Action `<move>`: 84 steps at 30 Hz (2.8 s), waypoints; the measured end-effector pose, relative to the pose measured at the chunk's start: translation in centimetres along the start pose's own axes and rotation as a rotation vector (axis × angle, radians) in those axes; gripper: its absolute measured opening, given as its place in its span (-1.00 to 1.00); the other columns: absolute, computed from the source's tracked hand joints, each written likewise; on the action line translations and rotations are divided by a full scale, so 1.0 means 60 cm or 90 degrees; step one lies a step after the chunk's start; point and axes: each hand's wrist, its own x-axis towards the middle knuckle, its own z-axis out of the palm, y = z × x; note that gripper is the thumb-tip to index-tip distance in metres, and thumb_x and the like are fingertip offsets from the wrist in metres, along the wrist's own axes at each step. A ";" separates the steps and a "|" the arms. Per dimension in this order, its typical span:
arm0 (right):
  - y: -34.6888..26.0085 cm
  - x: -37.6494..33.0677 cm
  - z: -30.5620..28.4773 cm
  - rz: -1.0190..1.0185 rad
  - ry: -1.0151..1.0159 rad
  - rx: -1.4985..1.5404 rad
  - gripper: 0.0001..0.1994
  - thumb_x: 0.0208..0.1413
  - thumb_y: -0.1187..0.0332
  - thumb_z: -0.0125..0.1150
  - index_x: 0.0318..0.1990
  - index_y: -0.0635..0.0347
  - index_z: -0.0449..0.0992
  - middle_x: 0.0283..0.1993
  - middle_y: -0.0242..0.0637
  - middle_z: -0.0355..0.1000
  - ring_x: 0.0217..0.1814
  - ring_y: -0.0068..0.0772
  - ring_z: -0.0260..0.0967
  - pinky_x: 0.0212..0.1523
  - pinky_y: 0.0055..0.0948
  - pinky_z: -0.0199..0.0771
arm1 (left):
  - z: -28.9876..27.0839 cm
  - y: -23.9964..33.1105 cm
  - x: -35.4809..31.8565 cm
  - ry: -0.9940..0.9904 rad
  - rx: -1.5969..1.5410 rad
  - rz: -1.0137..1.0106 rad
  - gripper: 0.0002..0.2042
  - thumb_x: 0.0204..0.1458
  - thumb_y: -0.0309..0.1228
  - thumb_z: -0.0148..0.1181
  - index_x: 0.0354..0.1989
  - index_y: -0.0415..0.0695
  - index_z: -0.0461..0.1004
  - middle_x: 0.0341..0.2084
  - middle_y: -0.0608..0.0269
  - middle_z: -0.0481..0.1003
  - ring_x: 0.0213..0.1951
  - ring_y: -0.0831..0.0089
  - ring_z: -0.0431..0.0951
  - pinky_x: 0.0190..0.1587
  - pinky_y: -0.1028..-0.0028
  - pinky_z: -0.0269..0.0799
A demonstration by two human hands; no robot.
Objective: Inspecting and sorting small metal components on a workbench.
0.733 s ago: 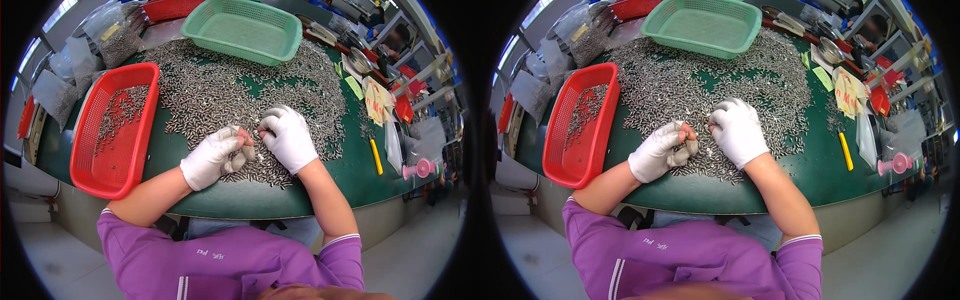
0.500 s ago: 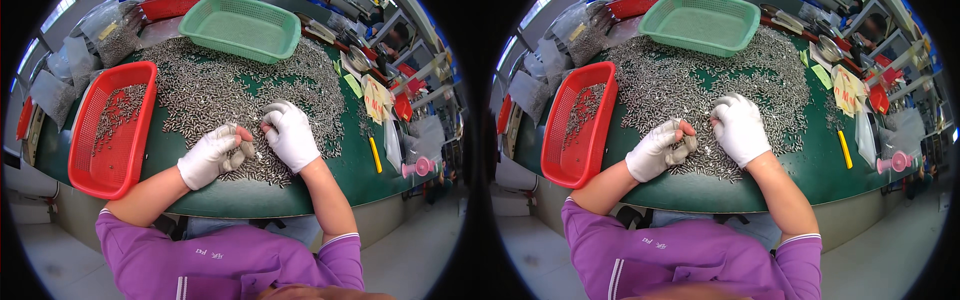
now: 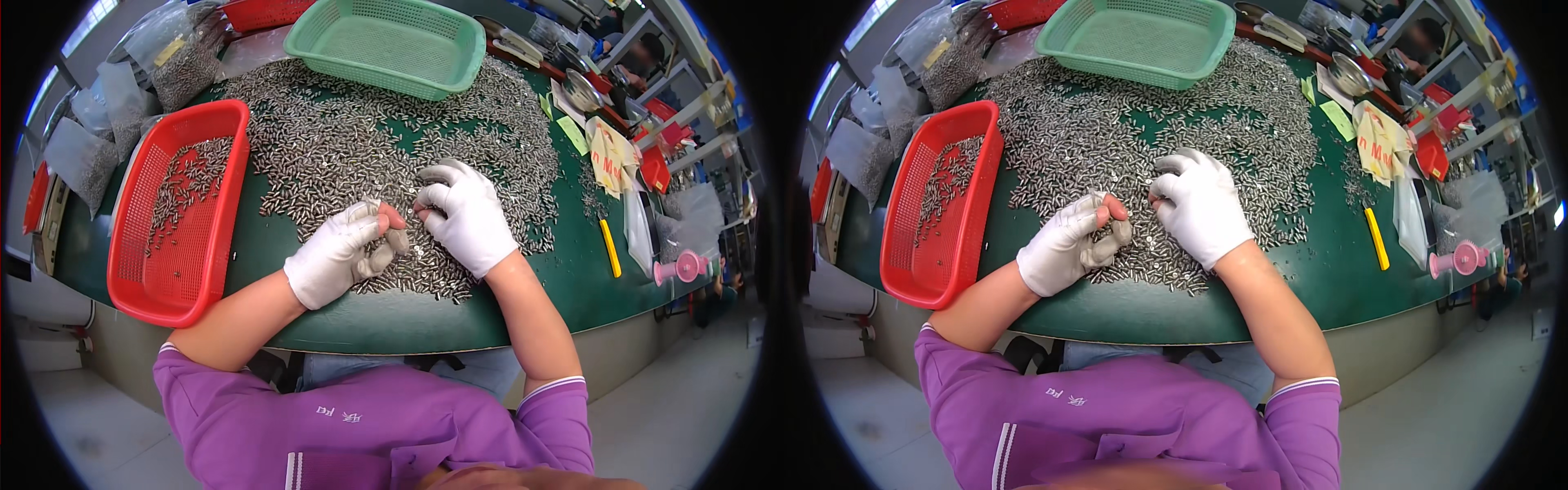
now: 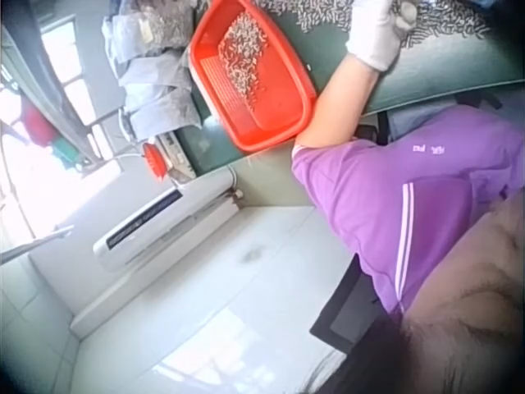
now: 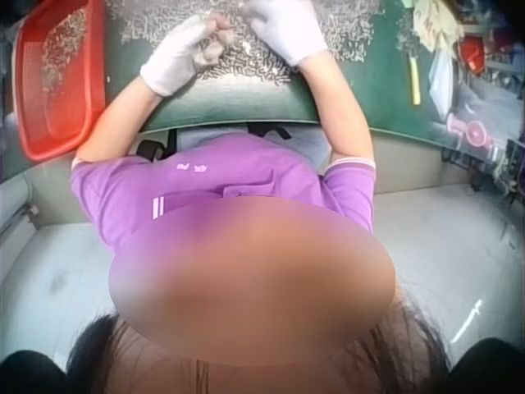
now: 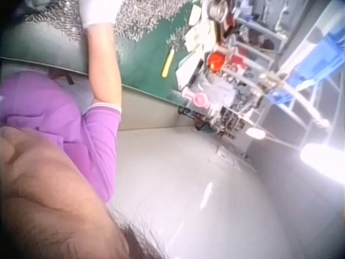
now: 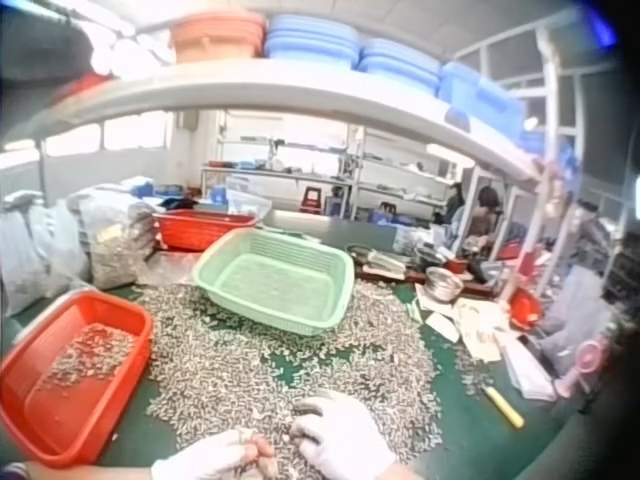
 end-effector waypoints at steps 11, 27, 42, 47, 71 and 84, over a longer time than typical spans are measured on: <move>0.000 0.007 0.008 -0.015 -0.025 0.074 -0.92 -0.18 0.34 0.27 -0.46 0.06 0.55 -0.14 -0.32 0.45 0.05 -0.20 0.32 0.05 -0.22 0.30 | -0.001 -0.002 0.003 -0.003 -0.013 0.009 -0.78 0.13 -0.21 0.11 -0.18 -0.06 0.37 -0.37 0.35 0.42 -0.56 0.69 0.21 -0.50 0.69 0.10; -0.034 0.021 -0.036 -0.227 0.147 0.073 -0.74 -0.26 0.24 0.38 -0.43 0.01 0.41 -0.18 -0.38 0.42 0.01 -0.07 0.36 -0.02 -0.08 0.35 | -0.006 -0.003 0.003 -0.040 0.013 0.010 -0.85 0.14 -0.32 0.13 -0.19 -0.07 0.39 -0.35 0.33 0.46 -0.51 0.74 0.31 -0.46 0.74 0.23; -0.034 0.020 -0.040 -0.258 0.191 0.137 -0.78 -0.35 0.32 0.36 -0.47 0.05 0.47 -0.24 -0.35 0.43 -0.10 -0.16 0.40 -0.15 -0.16 0.43 | 0.004 0.001 0.001 0.005 0.030 0.014 -0.82 0.14 -0.28 0.13 -0.18 -0.09 0.41 -0.42 0.36 0.45 -0.57 0.72 0.26 -0.54 0.74 0.14; -0.018 0.010 -0.033 -0.069 0.154 0.052 -0.80 -0.30 0.37 0.34 -0.41 0.06 0.53 -0.12 -0.29 0.43 0.07 -0.10 0.31 0.05 -0.09 0.30 | -0.003 -0.002 0.002 0.003 0.010 0.029 -0.78 0.15 -0.26 0.11 -0.15 -0.12 0.41 -0.42 0.35 0.44 -0.60 0.70 0.21 -0.56 0.71 0.08; -0.016 0.005 -0.011 -0.048 -0.020 0.069 -0.89 -0.20 0.39 0.30 -0.48 0.11 0.49 -0.12 -0.31 0.46 0.08 -0.13 0.31 0.04 -0.16 0.31 | -0.004 -0.002 0.004 -0.026 -0.007 0.033 -0.78 0.13 -0.28 0.12 -0.12 -0.10 0.38 -0.38 0.38 0.43 -0.52 0.72 0.30 -0.49 0.73 0.17; -0.041 0.021 -0.036 -0.202 0.128 0.126 -0.82 -0.29 0.42 0.30 -0.46 0.10 0.43 -0.19 -0.31 0.44 -0.04 -0.09 0.36 -0.04 -0.13 0.36 | -0.001 0.001 0.002 -0.011 0.004 0.000 -0.80 0.12 -0.33 0.16 -0.14 -0.06 0.34 -0.37 0.39 0.41 -0.53 0.74 0.25 -0.50 0.74 0.16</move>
